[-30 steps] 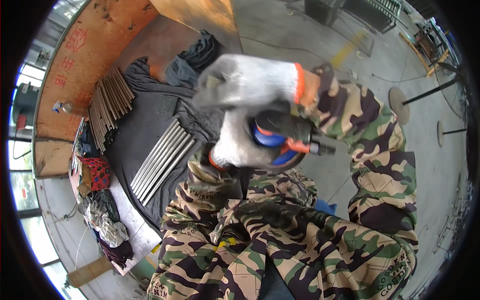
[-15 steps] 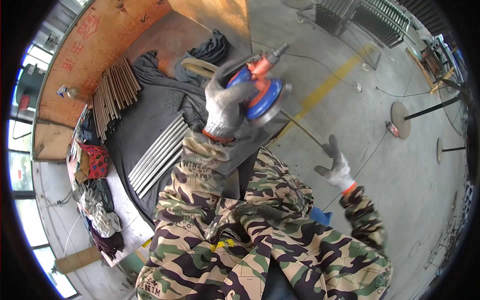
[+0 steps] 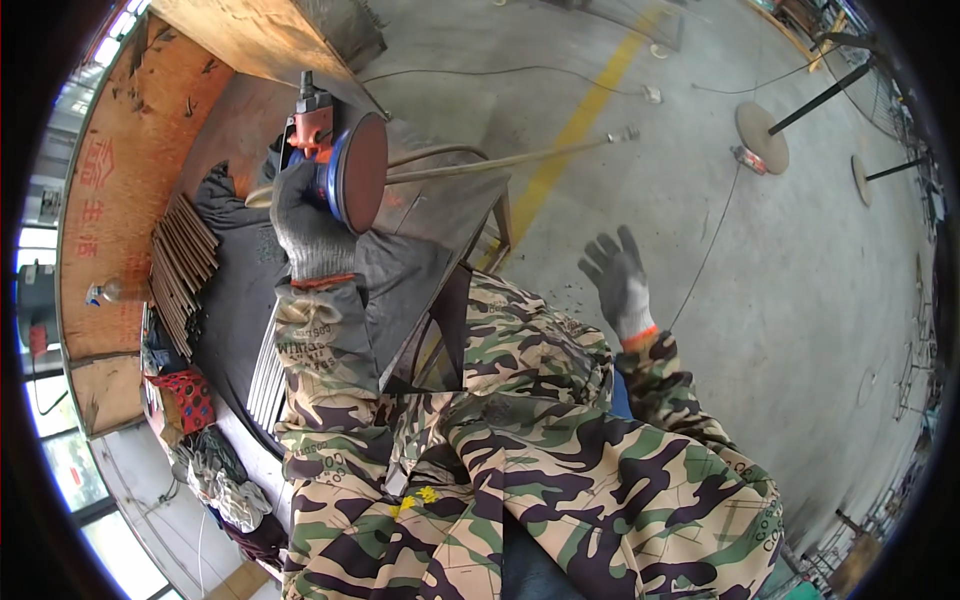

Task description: Using a handheld power sander to smooth and finish small metal pipes on a workbench.

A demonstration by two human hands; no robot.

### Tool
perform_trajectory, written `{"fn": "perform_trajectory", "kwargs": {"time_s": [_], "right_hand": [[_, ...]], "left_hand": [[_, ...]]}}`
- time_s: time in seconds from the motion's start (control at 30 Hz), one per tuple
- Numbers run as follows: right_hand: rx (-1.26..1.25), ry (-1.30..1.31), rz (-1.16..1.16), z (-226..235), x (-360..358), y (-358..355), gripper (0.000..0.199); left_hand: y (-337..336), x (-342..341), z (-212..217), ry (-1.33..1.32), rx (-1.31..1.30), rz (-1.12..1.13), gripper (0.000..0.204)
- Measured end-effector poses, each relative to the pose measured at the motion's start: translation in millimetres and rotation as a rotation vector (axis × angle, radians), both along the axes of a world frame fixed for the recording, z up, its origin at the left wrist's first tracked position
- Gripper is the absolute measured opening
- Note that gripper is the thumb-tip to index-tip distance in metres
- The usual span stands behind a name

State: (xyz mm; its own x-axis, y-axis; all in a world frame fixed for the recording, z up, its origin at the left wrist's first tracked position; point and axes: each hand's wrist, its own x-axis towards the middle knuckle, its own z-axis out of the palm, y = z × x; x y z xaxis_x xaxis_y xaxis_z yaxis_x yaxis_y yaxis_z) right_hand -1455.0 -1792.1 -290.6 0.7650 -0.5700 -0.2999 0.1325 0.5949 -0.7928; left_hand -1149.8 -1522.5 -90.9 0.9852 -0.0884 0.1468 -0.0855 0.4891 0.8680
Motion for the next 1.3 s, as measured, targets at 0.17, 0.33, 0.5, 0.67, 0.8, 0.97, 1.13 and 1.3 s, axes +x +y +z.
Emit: {"fn": "perform_trajectory", "kwargs": {"time_s": [0.17, 0.33, 0.5, 0.67, 0.8, 0.97, 1.13, 1.3], "right_hand": [[0.196, -0.126, -0.161, 41, 68, -36, 0.098], [0.295, -0.064, -0.081, 46, 140, -73, 0.083], [0.441, -0.219, -0.073, 16, 180, -89, 0.041], [0.354, -0.382, -0.128, 78, 171, -91, 0.046], [0.170, -0.437, -0.156, 116, 173, -98, 0.056], [-0.246, -0.428, 0.027, 213, 168, -79, 0.081], [-0.353, -0.212, -0.044, 268, 177, -43, 0.066], [-0.441, -0.449, 0.069, 266, 174, -58, 0.062]], "left_hand": [[6, 11, -24, 0.173, -0.133, -0.128, 0.006], [1, -9, -24, 0.148, -0.082, -0.036, 0.007], [10, -12, -48, 0.135, 0.011, 0.000, 0.009], [1, -29, -38, 0.104, 0.098, -0.025, 0.034], [-12, -46, 5, 0.186, 0.045, -0.147, 0.049], [4, -39, -9, 0.034, 0.315, -0.221, 0.062], [9, -39, -11, 0.013, 0.387, -0.208, 0.063], [2, -36, -10, -0.008, 0.430, -0.195, 0.063]]}}
